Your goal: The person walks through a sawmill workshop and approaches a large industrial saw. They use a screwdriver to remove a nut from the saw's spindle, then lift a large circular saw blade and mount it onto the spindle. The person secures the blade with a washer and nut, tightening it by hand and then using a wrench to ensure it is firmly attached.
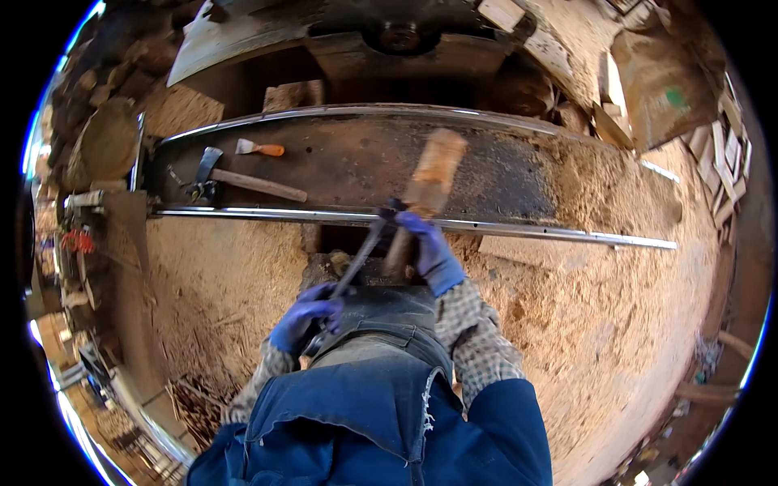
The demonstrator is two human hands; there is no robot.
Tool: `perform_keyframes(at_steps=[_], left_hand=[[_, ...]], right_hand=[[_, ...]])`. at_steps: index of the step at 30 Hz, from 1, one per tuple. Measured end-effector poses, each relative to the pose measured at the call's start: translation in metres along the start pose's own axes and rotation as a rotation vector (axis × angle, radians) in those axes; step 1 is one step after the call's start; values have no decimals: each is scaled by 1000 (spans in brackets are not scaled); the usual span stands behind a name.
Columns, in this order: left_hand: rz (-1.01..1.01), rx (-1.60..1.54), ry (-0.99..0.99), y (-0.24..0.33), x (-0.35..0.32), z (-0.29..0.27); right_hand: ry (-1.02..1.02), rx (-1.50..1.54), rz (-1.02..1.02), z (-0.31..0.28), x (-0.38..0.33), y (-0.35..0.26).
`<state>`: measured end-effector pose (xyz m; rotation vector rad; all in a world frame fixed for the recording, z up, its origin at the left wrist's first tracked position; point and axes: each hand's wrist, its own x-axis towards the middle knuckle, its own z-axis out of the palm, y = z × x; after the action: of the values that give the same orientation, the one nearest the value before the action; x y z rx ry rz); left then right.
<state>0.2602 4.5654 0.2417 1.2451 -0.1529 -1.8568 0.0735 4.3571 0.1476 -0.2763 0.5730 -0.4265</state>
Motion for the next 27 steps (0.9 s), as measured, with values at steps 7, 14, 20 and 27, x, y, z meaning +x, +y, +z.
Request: perform_keyframes(at_steps=[7,14,20,27], left_hand=[[-292,-379,-520,26,74,15],[-153,-182,-479,88,75,-15],[-19,-400,-362,81,112,-23],[240,-522,-130,122,183,10]], right_hand=[[202,-366,-333,-23,-53,-52],[660,-474,-576,-12,-82,-69],[750,-409,-827,9,-88,-74],[493,-583,-890,65,-63,-146]])
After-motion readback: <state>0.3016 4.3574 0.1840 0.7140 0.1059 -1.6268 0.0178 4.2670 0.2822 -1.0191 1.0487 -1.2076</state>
